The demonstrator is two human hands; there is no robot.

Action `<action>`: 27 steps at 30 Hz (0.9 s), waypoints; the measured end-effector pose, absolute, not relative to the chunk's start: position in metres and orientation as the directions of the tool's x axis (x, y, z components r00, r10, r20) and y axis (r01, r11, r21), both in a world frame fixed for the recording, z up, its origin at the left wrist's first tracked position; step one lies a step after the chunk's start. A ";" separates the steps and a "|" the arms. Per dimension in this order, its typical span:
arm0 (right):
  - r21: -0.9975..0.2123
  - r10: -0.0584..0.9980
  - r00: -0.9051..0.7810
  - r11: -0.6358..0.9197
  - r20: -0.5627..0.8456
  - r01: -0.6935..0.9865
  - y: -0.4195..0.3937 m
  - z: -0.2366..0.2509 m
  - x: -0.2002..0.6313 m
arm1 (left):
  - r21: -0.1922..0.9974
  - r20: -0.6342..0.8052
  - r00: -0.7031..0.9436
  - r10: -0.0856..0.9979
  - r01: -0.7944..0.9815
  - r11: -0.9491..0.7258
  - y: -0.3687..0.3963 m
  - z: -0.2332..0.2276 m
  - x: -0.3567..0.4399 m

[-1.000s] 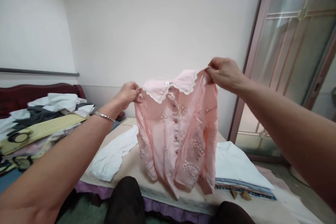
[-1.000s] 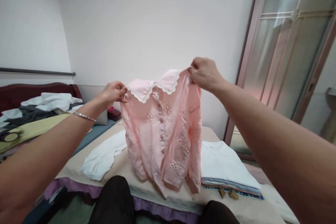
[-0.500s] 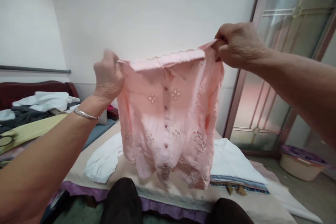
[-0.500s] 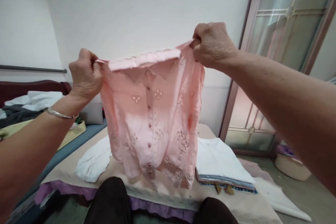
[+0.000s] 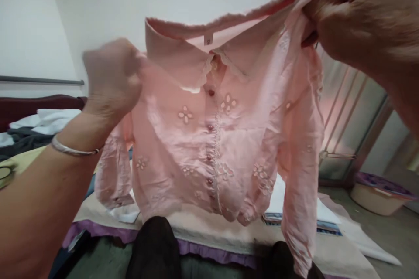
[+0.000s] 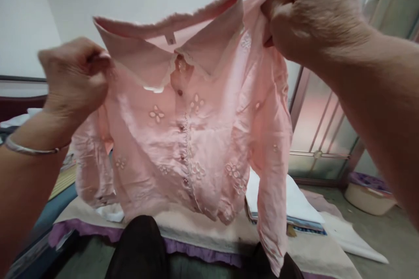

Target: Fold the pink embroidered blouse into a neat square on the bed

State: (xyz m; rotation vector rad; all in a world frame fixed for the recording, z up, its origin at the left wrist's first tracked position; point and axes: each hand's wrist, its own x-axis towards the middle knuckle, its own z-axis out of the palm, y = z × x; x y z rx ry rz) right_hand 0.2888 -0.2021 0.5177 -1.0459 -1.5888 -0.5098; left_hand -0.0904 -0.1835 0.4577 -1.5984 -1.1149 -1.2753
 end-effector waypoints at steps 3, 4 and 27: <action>0.078 0.257 -0.171 0.335 0.951 0.939 -0.166 0.489 0.292 | -0.024 0.948 0.086 0.307 0.979 -0.200 -0.143 0.424 -0.089; 0.094 0.294 -0.194 0.324 0.936 0.942 -0.149 0.475 0.292 | 0.004 0.925 0.057 0.375 0.987 -0.160 -0.127 0.408 -0.087; 0.224 0.140 -0.290 0.362 0.947 0.905 -0.029 0.296 0.320 | -0.148 0.951 0.244 0.188 0.898 -0.414 0.033 0.292 -0.104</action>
